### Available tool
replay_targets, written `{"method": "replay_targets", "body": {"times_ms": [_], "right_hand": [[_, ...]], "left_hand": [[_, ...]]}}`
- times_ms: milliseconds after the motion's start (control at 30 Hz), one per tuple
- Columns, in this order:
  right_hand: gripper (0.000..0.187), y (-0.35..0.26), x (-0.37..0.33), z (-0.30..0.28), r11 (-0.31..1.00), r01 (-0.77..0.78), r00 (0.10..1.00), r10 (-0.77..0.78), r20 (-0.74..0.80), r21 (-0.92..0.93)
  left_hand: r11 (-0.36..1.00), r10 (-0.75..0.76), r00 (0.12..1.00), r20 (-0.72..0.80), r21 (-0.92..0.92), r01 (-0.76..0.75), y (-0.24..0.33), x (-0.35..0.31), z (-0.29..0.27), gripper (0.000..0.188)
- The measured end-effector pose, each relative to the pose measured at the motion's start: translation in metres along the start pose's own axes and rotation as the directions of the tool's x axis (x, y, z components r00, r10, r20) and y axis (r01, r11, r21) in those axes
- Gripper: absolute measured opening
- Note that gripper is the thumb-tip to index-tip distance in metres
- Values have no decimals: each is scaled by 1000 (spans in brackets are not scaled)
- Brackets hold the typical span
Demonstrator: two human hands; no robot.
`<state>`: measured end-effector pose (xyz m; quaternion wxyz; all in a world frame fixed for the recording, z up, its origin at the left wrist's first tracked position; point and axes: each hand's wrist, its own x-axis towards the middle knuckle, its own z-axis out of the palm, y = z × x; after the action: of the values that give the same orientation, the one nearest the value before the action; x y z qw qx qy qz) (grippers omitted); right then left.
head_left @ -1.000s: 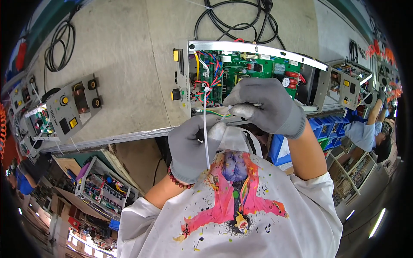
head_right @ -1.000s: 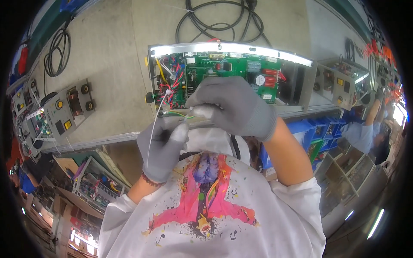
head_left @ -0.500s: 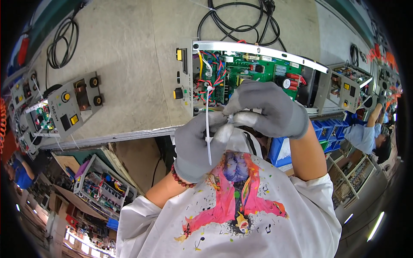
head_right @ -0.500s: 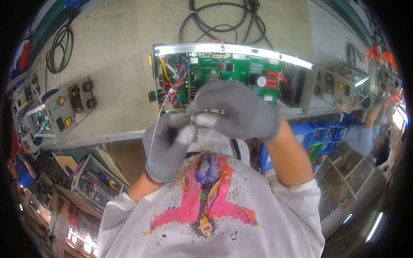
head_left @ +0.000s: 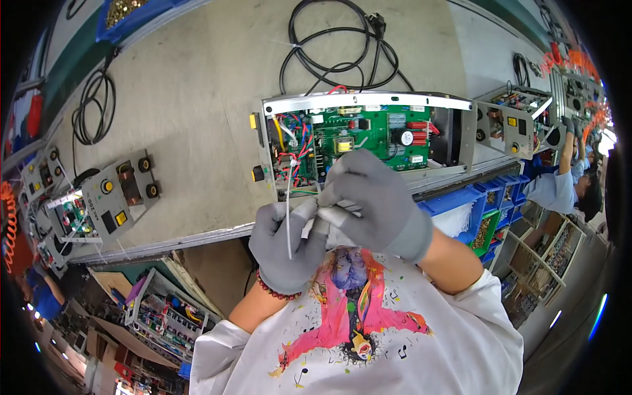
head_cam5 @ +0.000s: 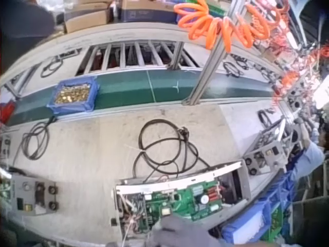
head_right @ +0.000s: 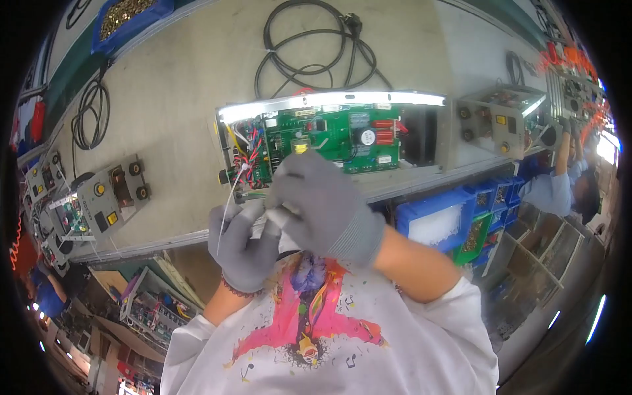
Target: Assembling internal electronic components and wiring for a solar inverter unit.
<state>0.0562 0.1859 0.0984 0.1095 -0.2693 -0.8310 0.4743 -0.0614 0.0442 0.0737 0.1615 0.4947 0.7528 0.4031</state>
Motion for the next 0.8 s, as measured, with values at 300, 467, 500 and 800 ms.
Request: {"method": "replay_targets", "body": {"times_ms": [300, 467, 500, 800], "right_hand": [[13, 3, -14, 11, 989, 119, 983, -106, -147, 83], [14, 5, -13, 5, 988, 152, 972, -149, -184, 5], [11, 4, -14, 4, 995, 102, 979, -98, -177, 14], [14, 0, -14, 23, 996, 52, 947, -27, -320, 70]], "left_hand": [[982, 127, 992, -5, 142, -125, -16, 8, 16, 25], [974, 207, 975, -85, 111, -197, -16, 10, 15, 30], [980, 192, 972, -138, 81, -182, -14, 10, 16, 30], [977, 164, 986, -32, 146, -158, -14, 12, 18, 23]]}}
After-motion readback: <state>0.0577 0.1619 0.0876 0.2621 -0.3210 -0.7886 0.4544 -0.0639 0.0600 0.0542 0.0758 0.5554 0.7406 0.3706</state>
